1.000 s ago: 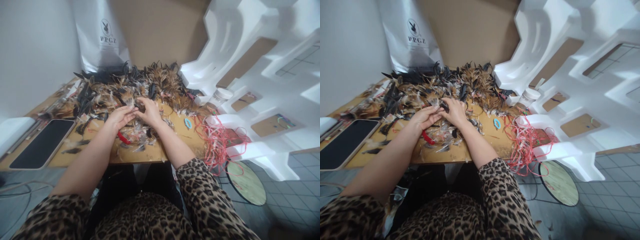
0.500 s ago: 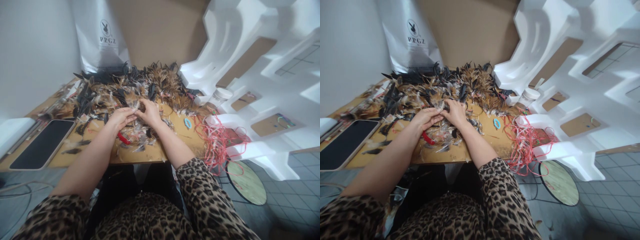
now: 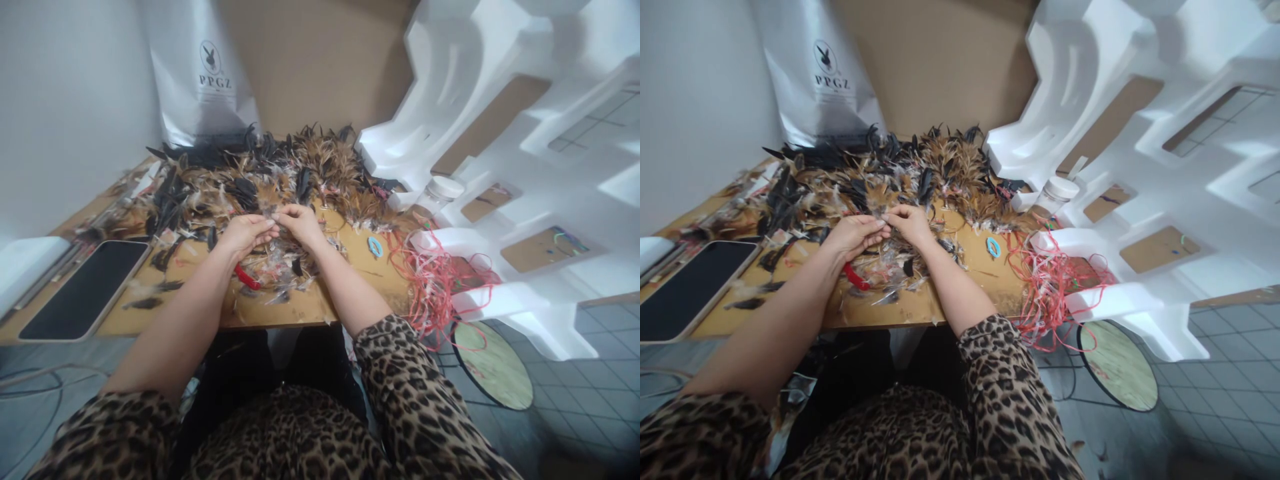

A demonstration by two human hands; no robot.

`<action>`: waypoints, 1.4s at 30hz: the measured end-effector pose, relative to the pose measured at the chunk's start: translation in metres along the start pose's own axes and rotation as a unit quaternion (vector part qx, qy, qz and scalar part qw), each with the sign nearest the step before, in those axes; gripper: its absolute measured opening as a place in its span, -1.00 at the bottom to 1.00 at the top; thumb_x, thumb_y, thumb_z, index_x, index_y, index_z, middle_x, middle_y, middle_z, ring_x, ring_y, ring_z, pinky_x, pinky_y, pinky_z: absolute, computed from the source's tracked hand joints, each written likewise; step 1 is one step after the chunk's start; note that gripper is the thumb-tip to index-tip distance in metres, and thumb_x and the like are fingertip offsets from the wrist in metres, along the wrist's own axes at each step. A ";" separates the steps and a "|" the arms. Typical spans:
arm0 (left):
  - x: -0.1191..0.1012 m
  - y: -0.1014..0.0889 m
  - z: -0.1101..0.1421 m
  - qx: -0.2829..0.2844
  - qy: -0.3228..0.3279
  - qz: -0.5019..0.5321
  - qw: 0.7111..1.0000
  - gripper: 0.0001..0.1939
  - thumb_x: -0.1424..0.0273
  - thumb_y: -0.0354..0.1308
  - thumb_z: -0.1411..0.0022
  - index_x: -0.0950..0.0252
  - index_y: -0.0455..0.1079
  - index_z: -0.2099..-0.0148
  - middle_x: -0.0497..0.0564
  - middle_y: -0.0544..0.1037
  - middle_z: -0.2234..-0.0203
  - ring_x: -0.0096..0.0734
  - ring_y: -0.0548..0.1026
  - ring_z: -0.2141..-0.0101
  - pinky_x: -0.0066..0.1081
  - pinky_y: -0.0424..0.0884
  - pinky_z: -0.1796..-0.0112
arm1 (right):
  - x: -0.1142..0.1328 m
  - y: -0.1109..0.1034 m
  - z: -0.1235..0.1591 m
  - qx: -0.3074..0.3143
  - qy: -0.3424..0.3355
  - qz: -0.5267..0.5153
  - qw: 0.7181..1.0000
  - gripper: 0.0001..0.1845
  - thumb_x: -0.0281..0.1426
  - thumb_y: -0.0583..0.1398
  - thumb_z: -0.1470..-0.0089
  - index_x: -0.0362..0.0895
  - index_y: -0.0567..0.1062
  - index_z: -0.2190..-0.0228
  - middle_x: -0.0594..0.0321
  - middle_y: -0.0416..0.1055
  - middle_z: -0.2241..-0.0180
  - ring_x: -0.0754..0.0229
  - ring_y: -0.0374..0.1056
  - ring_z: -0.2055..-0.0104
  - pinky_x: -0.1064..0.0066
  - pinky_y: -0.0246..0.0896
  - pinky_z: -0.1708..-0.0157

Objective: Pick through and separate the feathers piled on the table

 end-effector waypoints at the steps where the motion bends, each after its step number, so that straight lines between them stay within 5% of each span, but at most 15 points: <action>1: 0.000 0.000 0.000 0.003 0.000 -0.002 1.000 -0.92 0.53 0.27 0.04 0.46 0.46 0.42 0.13 0.56 0.53 -0.52 0.51 0.54 -0.61 0.41 0.49 | 0.000 0.001 0.000 0.001 0.004 -0.007 1.000 -0.77 -0.27 0.29 0.22 -0.20 0.48 0.54 0.36 0.41 0.56 0.39 0.25 0.50 0.51 0.18 0.37; 8: -0.002 -0.004 -0.002 -0.028 0.040 -0.045 0.998 -0.87 0.46 0.29 0.04 0.46 0.45 0.48 0.09 0.53 0.58 -0.60 0.45 0.61 -0.65 0.33 0.55 | 0.001 -0.010 -0.004 -0.047 0.005 0.041 0.998 -0.70 -0.18 0.23 0.14 -0.20 0.47 0.52 0.35 0.38 0.58 0.39 0.21 0.54 0.52 0.15 0.44; 12: -0.004 -0.012 -0.008 -0.050 0.050 0.038 0.997 -0.91 0.48 0.26 0.00 0.43 0.45 0.42 0.06 0.54 0.52 -0.66 0.44 0.58 -0.69 0.30 0.56 | -0.002 -0.039 -0.012 -0.124 -0.035 0.161 0.978 -0.77 -0.26 0.21 0.12 -0.20 0.49 0.50 0.30 0.43 0.51 0.33 0.28 0.46 0.48 0.18 0.36; 16: -0.005 -0.015 -0.010 -0.049 0.049 0.089 0.994 -0.96 0.52 0.20 -0.05 0.43 0.45 0.39 0.03 0.53 0.53 -0.67 0.44 0.57 -0.69 0.30 0.56 | -0.009 -0.054 -0.015 -0.121 -0.033 0.299 0.946 -0.83 -0.33 0.18 0.09 -0.17 0.52 0.45 0.27 0.47 0.44 0.27 0.32 0.39 0.41 0.18 0.27; 25: -0.001 -0.011 -0.010 -0.044 0.019 0.082 0.995 -0.90 0.50 0.25 -0.01 0.42 0.44 0.36 0.02 0.54 0.51 -0.67 0.43 0.59 -0.69 0.28 0.60 | -0.017 -0.023 -0.014 -0.063 -0.042 0.465 0.882 -0.79 -0.30 0.19 0.04 -0.08 0.54 0.32 0.14 0.40 0.21 0.07 0.21 0.07 0.16 0.04 0.02; 29: 0.001 -0.013 -0.012 -0.045 0.020 0.092 0.995 -0.93 0.51 0.24 -0.03 0.42 0.44 0.36 0.05 0.55 0.47 -0.66 0.45 0.57 -0.70 0.30 0.59 | -0.014 -0.025 -0.021 -0.112 -0.065 0.353 0.926 -0.85 -0.33 0.19 0.04 -0.13 0.53 0.44 0.19 0.41 0.29 0.16 0.24 0.14 0.25 0.08 0.02; 33: 0.002 -0.012 -0.012 -0.021 0.009 0.112 0.993 -0.96 0.56 0.18 -0.07 0.43 0.45 0.37 0.10 0.57 0.41 -0.62 0.48 0.52 -0.69 0.33 0.57 | -0.005 -0.031 -0.021 -0.156 -0.033 0.073 0.985 -0.78 -0.25 0.22 0.10 -0.17 0.46 0.45 0.32 0.38 0.49 0.33 0.25 0.41 0.46 0.20 0.30; 37: 0.002 -0.008 -0.009 0.002 -0.024 0.125 0.992 -0.96 0.58 0.18 -0.07 0.43 0.43 0.36 0.15 0.58 0.35 -0.56 0.52 0.46 -0.66 0.37 0.53 | -0.001 -0.026 -0.014 -0.138 0.060 -0.145 0.978 -0.71 -0.24 0.30 0.23 -0.16 0.39 0.48 0.44 0.27 0.62 0.44 0.12 0.60 0.56 0.04 0.58; 42: 0.000 -0.005 -0.004 0.033 -0.051 0.139 0.988 -0.95 0.57 0.21 -0.04 0.43 0.42 0.36 0.20 0.58 0.28 -0.52 0.53 0.44 -0.64 0.40 0.51 | -0.001 -0.018 -0.012 -0.106 0.114 -0.276 0.948 -0.71 -0.31 0.32 0.23 -0.13 0.34 0.47 0.47 0.25 0.64 0.45 0.14 0.62 0.60 -0.05 0.66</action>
Point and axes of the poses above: each hand's wrist, its own z-axis away from the middle knuckle, its own y-axis out of the palm, x = y × z, the point moved 2 cm from there along -z, towards the middle knuckle
